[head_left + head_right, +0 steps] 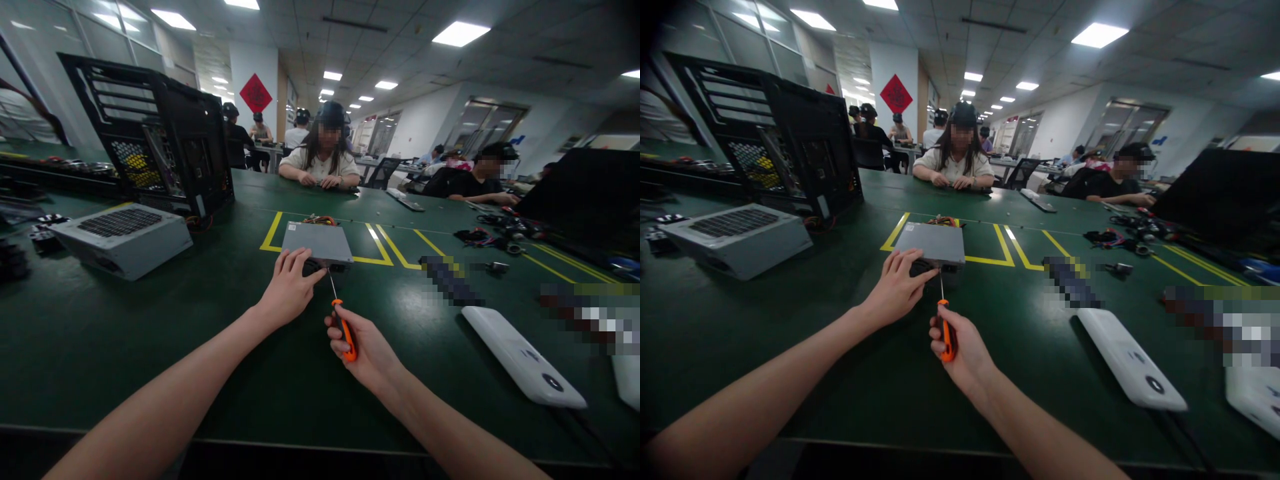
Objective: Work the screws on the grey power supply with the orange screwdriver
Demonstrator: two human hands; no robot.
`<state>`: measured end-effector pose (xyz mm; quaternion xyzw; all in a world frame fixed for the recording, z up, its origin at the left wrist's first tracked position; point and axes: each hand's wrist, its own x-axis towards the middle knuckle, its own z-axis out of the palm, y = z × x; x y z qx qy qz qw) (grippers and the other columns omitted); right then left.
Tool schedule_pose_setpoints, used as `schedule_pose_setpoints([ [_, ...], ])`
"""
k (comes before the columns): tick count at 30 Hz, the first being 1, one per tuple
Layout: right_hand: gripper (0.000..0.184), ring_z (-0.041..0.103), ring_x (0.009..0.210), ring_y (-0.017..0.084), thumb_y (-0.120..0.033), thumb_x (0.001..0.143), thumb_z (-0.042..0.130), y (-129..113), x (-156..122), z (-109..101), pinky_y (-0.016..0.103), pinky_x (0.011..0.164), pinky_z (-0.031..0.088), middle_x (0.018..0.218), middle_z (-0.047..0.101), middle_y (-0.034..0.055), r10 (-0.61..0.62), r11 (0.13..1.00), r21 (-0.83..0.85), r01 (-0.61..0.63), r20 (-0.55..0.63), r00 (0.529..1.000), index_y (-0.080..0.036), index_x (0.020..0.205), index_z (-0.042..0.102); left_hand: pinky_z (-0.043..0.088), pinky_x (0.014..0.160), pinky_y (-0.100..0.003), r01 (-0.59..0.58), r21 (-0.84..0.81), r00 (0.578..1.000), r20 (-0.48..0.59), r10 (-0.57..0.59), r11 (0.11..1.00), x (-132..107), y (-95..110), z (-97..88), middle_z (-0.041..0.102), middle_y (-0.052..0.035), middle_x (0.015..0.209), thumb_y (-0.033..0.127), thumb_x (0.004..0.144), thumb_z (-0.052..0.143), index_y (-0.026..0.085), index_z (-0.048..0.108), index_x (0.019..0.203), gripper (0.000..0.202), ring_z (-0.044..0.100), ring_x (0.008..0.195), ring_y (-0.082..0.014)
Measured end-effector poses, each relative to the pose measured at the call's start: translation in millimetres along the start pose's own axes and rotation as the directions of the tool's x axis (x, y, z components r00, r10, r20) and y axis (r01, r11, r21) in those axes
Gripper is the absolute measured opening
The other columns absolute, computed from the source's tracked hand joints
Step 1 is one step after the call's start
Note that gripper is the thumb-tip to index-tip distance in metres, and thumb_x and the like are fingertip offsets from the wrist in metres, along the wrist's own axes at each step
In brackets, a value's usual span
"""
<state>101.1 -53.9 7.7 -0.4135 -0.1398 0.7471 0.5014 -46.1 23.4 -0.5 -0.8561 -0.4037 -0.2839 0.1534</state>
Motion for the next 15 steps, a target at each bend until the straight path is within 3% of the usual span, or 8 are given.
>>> schedule_pose_setpoints([
  [6, 0.023, 0.045, 0.048, 0.005, -0.025, 0.086, 0.041, -1.7, -3.5, 2.5, 0.014, 0.041, 0.039, 0.064, 0.051, 0.0029, 0.038, 0.999, 0.013, -0.039, 0.046, 0.998, -0.010, 0.080, 0.056, 0.021, 0.102, -0.050, 0.001, -0.004, 1.000, 0.003, -0.001, 1.000, -0.2, 0.7, -1.5, 0.036, -0.0103, 0.127, 0.014, 0.078, 0.047, 0.028, 0.053, 0.115, 0.040, 0.028, 0.123, -0.0278],
  [9, 0.023, 0.044, 0.047, 0.005, -0.025, 0.086, 0.041, -1.6, -1.8, 1.0, 0.012, 0.038, 0.035, 0.064, 0.051, 0.0027, 0.038, 0.999, 0.028, -0.039, 0.037, 0.999, -0.009, 0.086, 0.057, 0.022, 0.102, -0.050, 0.000, 0.000, 1.000, 0.004, 0.000, 1.000, 0.3, 0.9, -1.7, 0.035, -0.0099, 0.128, 0.014, 0.078, 0.047, 0.027, 0.053, 0.115, 0.040, 0.028, 0.123, -0.0277],
  [15, 0.010, 0.040, 0.045, 0.002, -0.018, 0.080, 0.050, -1.6, -0.6, 0.2, 0.009, 0.033, 0.028, 0.065, 0.051, 0.0020, -0.026, 0.998, 0.062, 0.026, -0.010, 1.000, -0.011, 0.073, 0.052, 0.021, 0.103, -0.049, 0.010, 0.008, 1.000, 0.000, -0.010, 1.000, 0.5, 0.9, 0.4, 0.036, -0.0101, 0.128, 0.015, 0.079, 0.047, 0.027, 0.054, 0.115, 0.039, 0.028, 0.123, -0.0270],
])
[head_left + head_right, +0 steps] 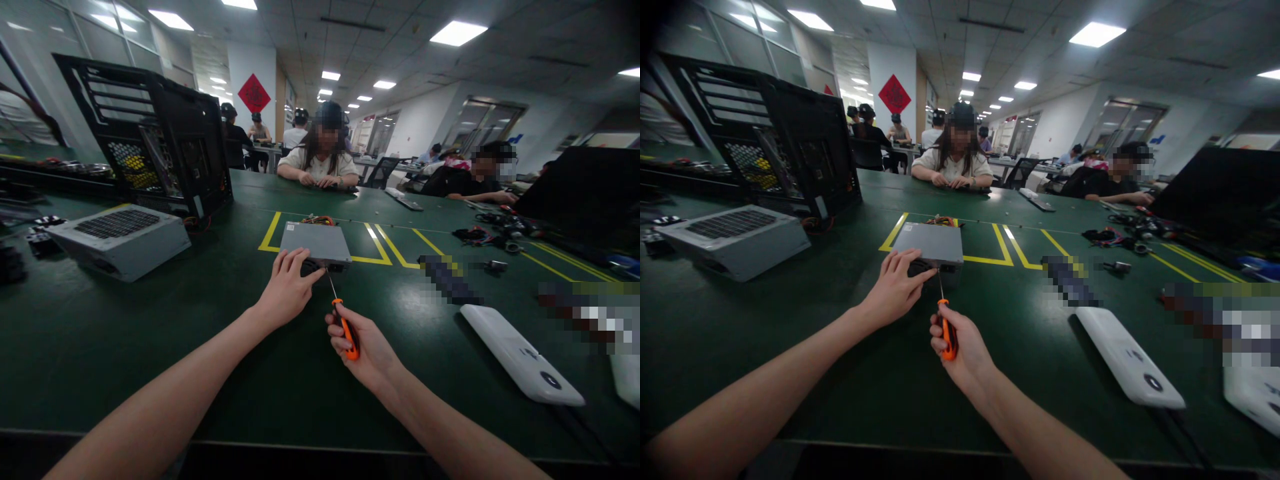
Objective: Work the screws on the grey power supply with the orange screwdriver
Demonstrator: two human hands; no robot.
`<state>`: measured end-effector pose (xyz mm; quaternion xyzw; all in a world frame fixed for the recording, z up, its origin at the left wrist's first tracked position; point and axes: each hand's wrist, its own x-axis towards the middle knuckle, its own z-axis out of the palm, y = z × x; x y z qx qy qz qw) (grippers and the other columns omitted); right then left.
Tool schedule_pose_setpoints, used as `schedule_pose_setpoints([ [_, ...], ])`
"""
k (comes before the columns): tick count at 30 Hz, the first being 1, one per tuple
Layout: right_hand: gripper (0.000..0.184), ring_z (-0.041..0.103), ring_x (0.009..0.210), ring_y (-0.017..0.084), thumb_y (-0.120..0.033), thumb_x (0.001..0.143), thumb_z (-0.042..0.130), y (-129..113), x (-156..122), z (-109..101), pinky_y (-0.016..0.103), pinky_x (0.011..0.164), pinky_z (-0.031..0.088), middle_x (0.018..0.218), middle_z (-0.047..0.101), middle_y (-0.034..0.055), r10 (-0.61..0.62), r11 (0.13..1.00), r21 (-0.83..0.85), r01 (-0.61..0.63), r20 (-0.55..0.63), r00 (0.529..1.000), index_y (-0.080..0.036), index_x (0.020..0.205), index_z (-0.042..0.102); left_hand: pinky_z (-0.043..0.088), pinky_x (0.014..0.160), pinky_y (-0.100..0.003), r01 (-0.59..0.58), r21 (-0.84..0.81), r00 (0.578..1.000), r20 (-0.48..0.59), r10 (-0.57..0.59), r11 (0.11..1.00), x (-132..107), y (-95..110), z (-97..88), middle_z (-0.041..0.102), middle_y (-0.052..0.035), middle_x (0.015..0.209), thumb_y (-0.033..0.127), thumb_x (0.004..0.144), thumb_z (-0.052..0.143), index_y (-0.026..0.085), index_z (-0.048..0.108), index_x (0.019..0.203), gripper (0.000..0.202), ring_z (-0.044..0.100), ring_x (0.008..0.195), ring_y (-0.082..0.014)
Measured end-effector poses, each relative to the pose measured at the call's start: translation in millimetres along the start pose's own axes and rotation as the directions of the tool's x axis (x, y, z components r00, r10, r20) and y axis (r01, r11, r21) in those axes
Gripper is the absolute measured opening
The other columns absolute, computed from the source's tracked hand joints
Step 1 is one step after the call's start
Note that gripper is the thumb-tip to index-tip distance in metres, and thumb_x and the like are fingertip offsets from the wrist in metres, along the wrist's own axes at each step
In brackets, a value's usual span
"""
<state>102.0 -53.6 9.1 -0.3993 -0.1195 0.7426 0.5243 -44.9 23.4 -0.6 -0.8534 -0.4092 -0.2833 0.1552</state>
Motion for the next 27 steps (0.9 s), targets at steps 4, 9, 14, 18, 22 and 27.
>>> schedule_pose_setpoints([
  [4, 0.022, 0.043, 0.045, 0.004, -0.025, 0.085, 0.041, -0.9, -1.2, 0.8, 0.012, 0.036, 0.035, 0.062, 0.050, 0.0022, 0.059, 0.998, -0.030, -0.057, 0.047, 0.997, -0.009, 0.080, 0.055, 0.021, 0.102, -0.049, -0.003, 0.001, 1.000, 0.001, 0.003, 1.000, -0.1, 0.3, -0.8, 0.035, -0.0101, 0.128, 0.015, 0.078, 0.047, 0.027, 0.054, 0.115, 0.039, 0.028, 0.124, -0.0275],
  [9, 0.017, 0.041, 0.043, 0.004, -0.024, 0.084, 0.045, -0.4, -1.7, 1.8, 0.010, 0.031, 0.029, 0.062, 0.050, 0.0020, 0.038, 0.999, -0.021, -0.038, -0.002, 0.999, -0.011, 0.080, 0.054, 0.022, 0.102, -0.050, -0.008, 0.007, 1.000, 0.001, 0.008, 1.000, -0.3, 0.1, -1.3, 0.036, -0.0106, 0.127, 0.015, 0.078, 0.047, 0.027, 0.053, 0.115, 0.040, 0.028, 0.124, -0.0276],
  [14, 0.016, 0.042, 0.045, 0.003, -0.023, 0.083, 0.046, -0.8, -2.5, 2.3, 0.010, 0.035, 0.033, 0.064, 0.051, 0.0021, 0.031, 0.999, -0.012, -0.030, 0.036, 0.999, -0.011, 0.076, 0.053, 0.022, 0.102, -0.051, -0.007, 0.007, 1.000, 0.000, 0.007, 1.000, 0.0, 0.1, -0.9, 0.036, -0.0101, 0.127, 0.015, 0.078, 0.047, 0.028, 0.053, 0.115, 0.040, 0.028, 0.124, -0.0277],
  [18, 0.023, 0.044, 0.046, 0.005, -0.027, 0.086, 0.040, -1.2, -1.7, 1.5, 0.012, 0.037, 0.036, 0.063, 0.050, 0.0025, 0.056, 0.998, -0.039, -0.055, 0.032, 0.998, -0.010, 0.083, 0.056, 0.021, 0.102, -0.050, -0.005, -0.005, 1.000, 0.003, 0.005, 1.000, -0.2, -0.1, -1.2, 0.036, -0.0101, 0.127, 0.015, 0.078, 0.048, 0.028, 0.054, 0.115, 0.039, 0.028, 0.124, -0.0279],
  [22, 0.013, 0.040, 0.044, 0.003, -0.022, 0.081, 0.049, -0.6, -0.4, 1.5, 0.010, 0.032, 0.028, 0.065, 0.051, 0.0025, 0.013, 1.000, -0.017, -0.013, 0.005, 1.000, -0.011, 0.074, 0.053, 0.021, 0.103, -0.050, -0.007, -0.001, 1.000, 0.005, 0.007, 1.000, -0.8, -0.2, -1.1, 0.036, -0.0106, 0.127, 0.015, 0.078, 0.047, 0.027, 0.053, 0.115, 0.039, 0.028, 0.124, -0.0276],
  [27, 0.020, 0.045, 0.047, 0.005, -0.025, 0.085, 0.043, -0.9, -0.6, 1.0, 0.012, 0.038, 0.037, 0.064, 0.051, 0.0030, 0.062, 0.997, -0.039, -0.060, 0.038, 0.997, -0.010, 0.079, 0.055, 0.021, 0.102, -0.051, -0.002, -0.015, 1.000, -0.005, 0.002, 1.000, -0.5, 0.1, -0.8, 0.037, -0.0100, 0.128, 0.014, 0.077, 0.048, 0.027, 0.054, 0.114, 0.040, 0.028, 0.123, -0.0279],
])
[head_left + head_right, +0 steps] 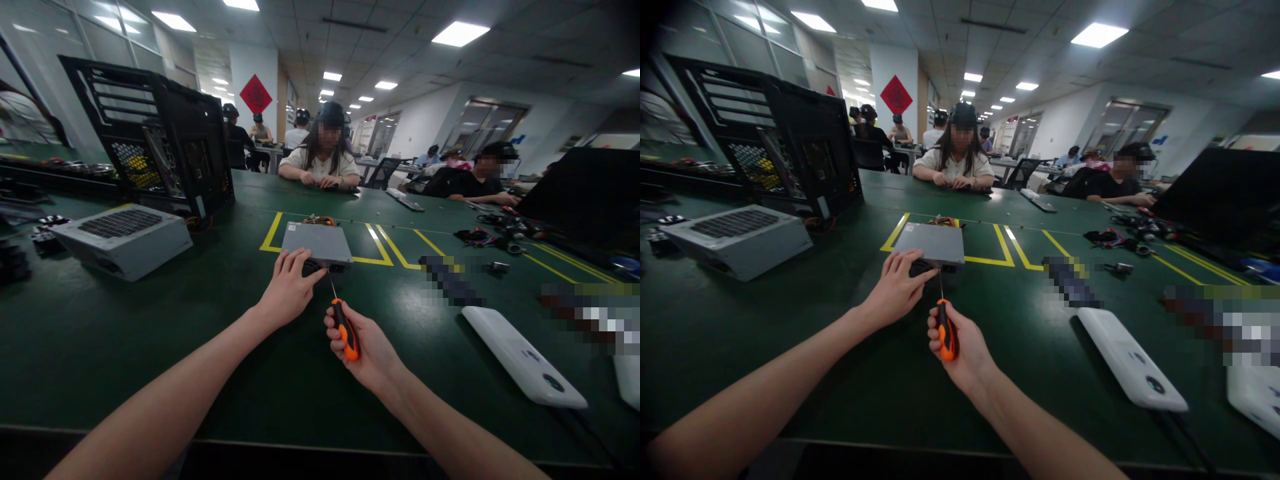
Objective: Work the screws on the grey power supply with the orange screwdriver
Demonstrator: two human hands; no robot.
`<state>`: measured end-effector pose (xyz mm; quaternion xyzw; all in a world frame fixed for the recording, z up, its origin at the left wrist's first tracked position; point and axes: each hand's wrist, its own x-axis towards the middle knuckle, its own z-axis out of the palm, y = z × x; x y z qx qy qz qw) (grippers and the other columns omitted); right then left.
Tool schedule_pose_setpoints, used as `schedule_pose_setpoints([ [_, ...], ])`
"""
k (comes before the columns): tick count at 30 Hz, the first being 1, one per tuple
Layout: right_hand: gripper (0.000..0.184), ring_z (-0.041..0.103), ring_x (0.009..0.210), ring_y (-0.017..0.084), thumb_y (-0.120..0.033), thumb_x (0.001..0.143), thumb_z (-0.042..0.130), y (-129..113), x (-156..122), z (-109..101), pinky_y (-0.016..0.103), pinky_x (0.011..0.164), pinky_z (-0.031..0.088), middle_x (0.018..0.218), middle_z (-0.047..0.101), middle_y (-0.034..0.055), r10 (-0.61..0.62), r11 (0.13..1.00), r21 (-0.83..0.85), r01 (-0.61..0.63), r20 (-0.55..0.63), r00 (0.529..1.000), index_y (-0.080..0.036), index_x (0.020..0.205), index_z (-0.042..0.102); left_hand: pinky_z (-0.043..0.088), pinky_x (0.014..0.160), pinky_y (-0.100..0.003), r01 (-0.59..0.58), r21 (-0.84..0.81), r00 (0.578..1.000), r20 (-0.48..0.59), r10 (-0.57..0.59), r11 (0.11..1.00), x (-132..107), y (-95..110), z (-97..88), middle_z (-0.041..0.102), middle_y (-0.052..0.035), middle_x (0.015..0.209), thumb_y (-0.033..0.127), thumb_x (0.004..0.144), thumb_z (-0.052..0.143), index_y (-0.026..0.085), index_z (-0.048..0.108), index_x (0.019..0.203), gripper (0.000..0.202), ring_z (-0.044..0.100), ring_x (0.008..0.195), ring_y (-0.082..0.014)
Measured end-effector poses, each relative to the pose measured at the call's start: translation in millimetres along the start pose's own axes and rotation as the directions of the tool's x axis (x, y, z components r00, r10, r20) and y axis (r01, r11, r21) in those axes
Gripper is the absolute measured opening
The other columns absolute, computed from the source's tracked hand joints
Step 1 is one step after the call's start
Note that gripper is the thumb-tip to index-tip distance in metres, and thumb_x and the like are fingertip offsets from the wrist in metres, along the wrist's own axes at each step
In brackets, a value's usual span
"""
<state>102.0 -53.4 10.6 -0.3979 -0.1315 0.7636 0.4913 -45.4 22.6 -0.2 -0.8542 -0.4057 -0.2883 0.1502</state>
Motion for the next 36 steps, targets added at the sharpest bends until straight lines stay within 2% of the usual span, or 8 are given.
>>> schedule_pose_setpoints([
  [3, 0.024, 0.044, 0.046, 0.005, -0.027, 0.086, 0.040, -0.1, 0.1, -0.8, 0.012, 0.036, 0.035, 0.062, 0.050, 0.0026, 0.012, 1.000, -0.012, -0.012, -0.008, 1.000, -0.010, 0.083, 0.056, 0.021, 0.102, -0.052, 0.000, -0.005, 1.000, -0.004, 0.000, 1.000, 0.3, -0.2, 0.4, 0.037, -0.0097, 0.127, 0.014, 0.077, 0.048, 0.028, 0.054, 0.115, 0.041, 0.028, 0.123, -0.0281],
  [7, 0.015, 0.041, 0.045, 0.004, -0.025, 0.082, 0.049, 0.6, 0.9, -1.4, 0.009, 0.032, 0.028, 0.064, 0.051, 0.0026, -0.037, 0.999, 0.022, 0.037, -0.036, 0.999, -0.012, 0.075, 0.053, 0.022, 0.102, -0.052, -0.006, -0.005, 1.000, -0.005, 0.006, 1.000, 0.2, -0.4, 0.5, 0.037, -0.0101, 0.127, 0.014, 0.077, 0.048, 0.027, 0.054, 0.115, 0.041, 0.029, 0.123, -0.0280],
  [14, 0.024, 0.042, 0.045, 0.004, -0.026, 0.086, 0.039, 0.4, 0.7, -1.2, 0.012, 0.037, 0.035, 0.061, 0.050, 0.0020, 0.008, 1.000, -0.010, -0.008, -0.011, 1.000, -0.009, 0.082, 0.056, 0.020, 0.103, -0.049, 0.008, 0.006, 1.000, 0.005, -0.008, 1.000, 0.7, 1.1, -1.1, 0.037, -0.0116, 0.126, 0.015, 0.080, 0.045, 0.023, 0.054, 0.112, 0.034, 0.028, 0.124, -0.0268],
  [20, 0.013, 0.042, 0.045, 0.003, -0.022, 0.080, 0.051, 0.3, -1.1, 0.4, 0.010, 0.034, 0.030, 0.064, 0.051, 0.0017, -0.045, 0.999, -0.018, 0.045, -0.042, 0.998, -0.011, 0.074, 0.053, 0.019, 0.104, -0.048, 0.018, -0.011, 1.000, 0.005, -0.018, 1.000, 1.2, 0.5, -0.4, 0.038, -0.0122, 0.125, 0.017, 0.080, 0.044, 0.020, 0.052, 0.112, 0.033, 0.029, 0.123, -0.0260],
  [25, 0.024, 0.044, 0.046, 0.005, -0.029, 0.086, 0.042, 1.0, -0.2, -1.4, 0.013, 0.039, 0.037, 0.062, 0.050, 0.0017, 0.010, 0.999, -0.051, -0.010, 0.002, 1.000, -0.010, 0.084, 0.057, 0.021, 0.104, -0.047, 0.035, -0.022, 0.999, -0.009, -0.035, 0.999, 0.8, 0.8, 0.6, 0.040, -0.0107, 0.125, 0.017, 0.081, 0.043, 0.020, 0.047, 0.116, 0.036, 0.030, 0.123, -0.0252],
  [27, 0.024, 0.044, 0.046, 0.005, -0.028, 0.085, 0.042, 1.2, 0.5, -1.5, 0.012, 0.036, 0.035, 0.062, 0.050, 0.0017, 0.008, 0.999, -0.053, -0.008, -0.010, 1.000, -0.010, 0.085, 0.057, 0.021, 0.104, -0.046, 0.041, -0.034, 0.999, -0.018, -0.042, 0.999, 0.8, 0.6, 1.5, 0.040, -0.0102, 0.125, 0.018, 0.081, 0.042, 0.020, 0.044, 0.119, 0.038, 0.031, 0.122, -0.0247],
  [31, 0.015, 0.042, 0.045, 0.003, -0.022, 0.082, 0.049, 1.0, 1.0, -1.7, 0.010, 0.033, 0.029, 0.063, 0.051, 0.0017, -0.040, 0.999, -0.014, 0.039, -0.047, 0.998, -0.011, 0.074, 0.054, 0.021, 0.103, -0.047, 0.041, -0.045, 0.999, -0.029, -0.043, 0.998, 1.1, -0.3, 3.5, 0.041, -0.0099, 0.124, 0.019, 0.082, 0.042, 0.020, 0.040, 0.123, 0.041, 0.033, 0.121, -0.0244],
  [36, 0.025, 0.043, 0.045, 0.004, -0.027, 0.086, 0.040, 0.7, 1.3, -2.8, 0.012, 0.038, 0.037, 0.062, 0.050, 0.0022, 0.009, 1.000, -0.009, -0.009, -0.011, 1.000, -0.009, 0.082, 0.056, 0.021, 0.104, -0.045, 0.050, -0.037, 0.998, -0.021, -0.051, 0.998, 1.7, -0.2, 3.3, 0.041, -0.0099, 0.124, 0.019, 0.082, 0.042, 0.021, 0.046, 0.116, 0.035, 0.033, 0.121, -0.0242],
])
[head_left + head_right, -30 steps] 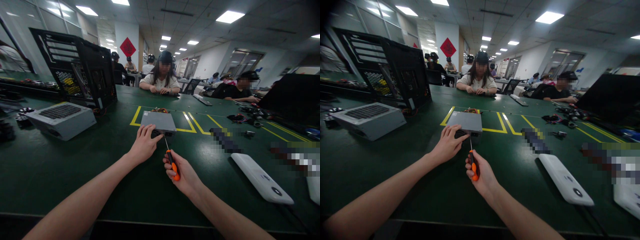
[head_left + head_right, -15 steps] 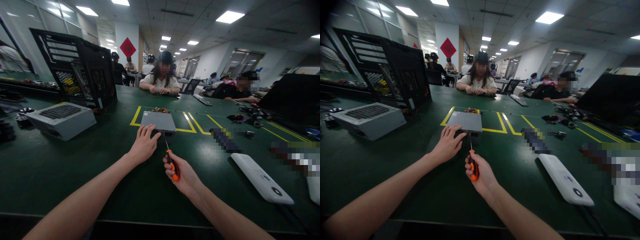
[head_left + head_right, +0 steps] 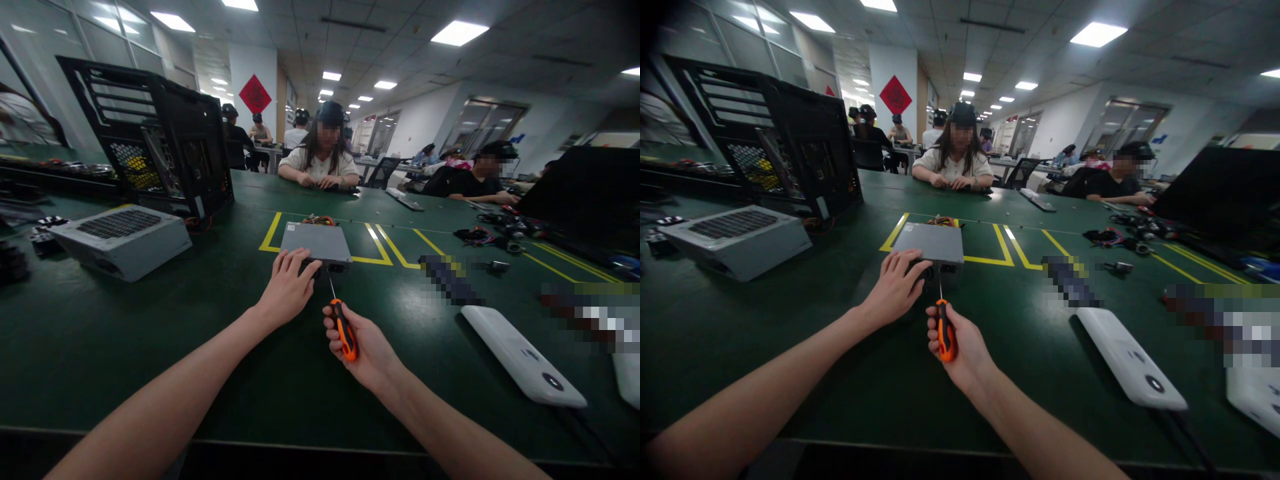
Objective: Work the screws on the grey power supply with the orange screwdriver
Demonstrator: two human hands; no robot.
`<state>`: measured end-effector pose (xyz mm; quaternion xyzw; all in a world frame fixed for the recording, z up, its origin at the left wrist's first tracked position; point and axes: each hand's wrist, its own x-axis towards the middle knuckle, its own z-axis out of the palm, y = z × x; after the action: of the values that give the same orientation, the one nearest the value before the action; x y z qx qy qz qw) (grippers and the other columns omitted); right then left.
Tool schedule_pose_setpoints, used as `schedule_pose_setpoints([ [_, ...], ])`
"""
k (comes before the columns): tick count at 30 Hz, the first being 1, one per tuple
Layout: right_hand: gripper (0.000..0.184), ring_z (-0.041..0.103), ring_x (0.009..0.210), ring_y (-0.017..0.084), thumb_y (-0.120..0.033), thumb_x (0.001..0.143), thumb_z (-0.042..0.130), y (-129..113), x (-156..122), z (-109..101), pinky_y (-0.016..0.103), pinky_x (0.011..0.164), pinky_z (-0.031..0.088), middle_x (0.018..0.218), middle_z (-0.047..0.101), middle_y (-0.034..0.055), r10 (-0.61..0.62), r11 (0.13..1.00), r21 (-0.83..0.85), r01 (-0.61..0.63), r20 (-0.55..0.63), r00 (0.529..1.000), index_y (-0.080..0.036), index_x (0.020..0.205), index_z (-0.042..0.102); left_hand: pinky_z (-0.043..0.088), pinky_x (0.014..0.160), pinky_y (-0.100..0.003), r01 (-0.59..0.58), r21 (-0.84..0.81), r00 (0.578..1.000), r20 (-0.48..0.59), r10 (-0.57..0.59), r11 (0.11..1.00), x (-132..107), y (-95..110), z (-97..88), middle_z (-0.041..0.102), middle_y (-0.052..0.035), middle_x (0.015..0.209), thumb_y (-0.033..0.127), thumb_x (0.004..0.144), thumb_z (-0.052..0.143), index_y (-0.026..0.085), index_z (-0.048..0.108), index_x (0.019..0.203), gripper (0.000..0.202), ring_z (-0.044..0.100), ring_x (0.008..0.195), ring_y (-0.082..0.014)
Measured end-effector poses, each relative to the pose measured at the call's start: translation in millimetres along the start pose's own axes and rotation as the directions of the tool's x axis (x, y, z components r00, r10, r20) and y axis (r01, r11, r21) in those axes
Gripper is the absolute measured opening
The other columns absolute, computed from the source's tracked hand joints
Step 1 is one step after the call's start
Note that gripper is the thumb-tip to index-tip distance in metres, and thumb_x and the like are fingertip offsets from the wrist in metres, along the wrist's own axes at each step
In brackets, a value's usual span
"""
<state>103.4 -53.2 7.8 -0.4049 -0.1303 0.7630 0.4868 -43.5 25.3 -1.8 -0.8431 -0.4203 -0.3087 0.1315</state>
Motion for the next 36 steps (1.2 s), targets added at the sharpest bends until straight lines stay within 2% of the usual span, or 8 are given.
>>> schedule_pose_setpoints([
  [2, 0.025, 0.043, 0.046, 0.004, -0.028, 0.086, 0.040, 0.2, 0.6, 0.0, 0.012, 0.037, 0.035, 0.062, 0.050, 0.0022, -0.005, 1.000, 0.004, 0.005, -0.003, 1.000, -0.009, 0.085, 0.057, 0.022, 0.104, -0.047, -0.007, -0.001, 1.000, -0.006, 0.007, 1.000, -0.1, 0.1, -0.3, 0.041, -0.0098, 0.124, 0.018, 0.082, 0.042, 0.022, 0.049, 0.113, 0.032, 0.033, 0.121, -0.0248],
  [7, 0.013, 0.043, 0.048, 0.004, -0.022, 0.081, 0.050, 0.0, 0.3, 0.5, 0.011, 0.036, 0.032, 0.066, 0.051, 0.0022, -0.058, 0.998, 0.020, 0.059, -0.039, 0.998, -0.010, 0.077, 0.053, 0.023, 0.102, -0.049, -0.023, 0.013, 1.000, -0.019, 0.023, 1.000, -0.7, -0.7, 0.2, 0.040, -0.0095, 0.125, 0.017, 0.081, 0.043, 0.022, 0.052, 0.109, 0.030, 0.032, 0.121, -0.0256],
  [10, 0.021, 0.044, 0.048, 0.005, -0.025, 0.085, 0.043, -0.7, -0.8, 0.7, 0.013, 0.039, 0.037, 0.065, 0.051, 0.0024, -0.026, 1.000, -0.012, 0.026, -0.025, 0.999, -0.009, 0.083, 0.055, 0.022, 0.103, -0.048, -0.029, 0.020, 1.000, -0.007, 0.029, 0.999, -0.5, -1.1, 0.2, 0.039, -0.0100, 0.125, 0.018, 0.082, 0.042, 0.022, 0.053, 0.109, 0.029, 0.031, 0.122, -0.0254],
  [13, 0.025, 0.043, 0.047, 0.005, -0.027, 0.086, 0.039, -0.9, -0.6, 1.2, 0.013, 0.038, 0.035, 0.063, 0.049, 0.0021, -0.010, 1.000, -0.025, 0.009, -0.027, 1.000, -0.009, 0.086, 0.056, 0.022, 0.103, -0.048, -0.031, 0.019, 0.999, -0.009, 0.031, 0.999, -0.2, -1.1, -0.1, 0.039, -0.0103, 0.125, 0.018, 0.082, 0.042, 0.022, 0.053, 0.109, 0.030, 0.031, 0.122, -0.0253],
  [18, 0.010, 0.042, 0.048, 0.003, -0.020, 0.080, 0.052, -0.1, 0.2, 1.1, 0.010, 0.036, 0.030, 0.066, 0.051, 0.0019, -0.061, 0.998, 0.010, 0.062, -0.042, 0.997, -0.011, 0.076, 0.052, 0.022, 0.102, -0.047, -0.033, 0.020, 0.999, -0.014, 0.034, 0.999, -0.7, -0.8, -1.1, 0.040, -0.0104, 0.123, 0.017, 0.082, 0.042, 0.023, 0.051, 0.112, 0.033, 0.031, 0.122, -0.0254],
  [24, 0.026, 0.043, 0.046, 0.005, -0.027, 0.087, 0.038, 0.6, 0.6, 1.2, 0.013, 0.037, 0.035, 0.063, 0.049, 0.0022, 0.016, 0.999, -0.047, -0.016, -0.006, 1.000, -0.009, 0.087, 0.056, 0.026, 0.099, -0.044, 0.060, -0.026, 0.997, -0.046, -0.061, 0.998, 3.5, 0.9, 3.7, 0.045, -0.0090, 0.119, 0.020, 0.082, 0.043, 0.021, 0.039, 0.122, 0.040, 0.038, 0.114, -0.0235],
  [30, 0.013, 0.042, 0.046, 0.003, -0.022, 0.080, 0.051, 2.2, 1.3, 0.6, 0.010, 0.035, 0.029, 0.064, 0.050, 0.0017, -0.033, 0.999, -0.013, 0.033, -0.019, 0.999, -0.010, 0.074, 0.052, 0.033, 0.090, -0.040, 0.130, -0.050, 0.988, -0.075, -0.134, 0.990, 12.3, 1.1, 7.9, 0.049, -0.0073, 0.105, 0.025, 0.078, 0.050, 0.020, 0.046, 0.108, 0.030, 0.042, 0.101, -0.0234],
  [36, 0.025, 0.044, 0.047, 0.005, -0.027, 0.086, 0.039, 0.1, -1.1, 0.1, 0.013, 0.039, 0.036, 0.062, 0.049, 0.0014, 0.000, 0.999, -0.053, 0.000, -0.007, 1.000, -0.009, 0.087, 0.056, 0.037, 0.081, -0.037, 0.159, -0.022, 0.984, -0.083, -0.161, 0.987, 21.4, -3.7, 11.0, 0.046, -0.0065, 0.095, 0.027, 0.077, 0.052, 0.019, 0.049, 0.093, 0.019, 0.043, 0.091, -0.0226],
])
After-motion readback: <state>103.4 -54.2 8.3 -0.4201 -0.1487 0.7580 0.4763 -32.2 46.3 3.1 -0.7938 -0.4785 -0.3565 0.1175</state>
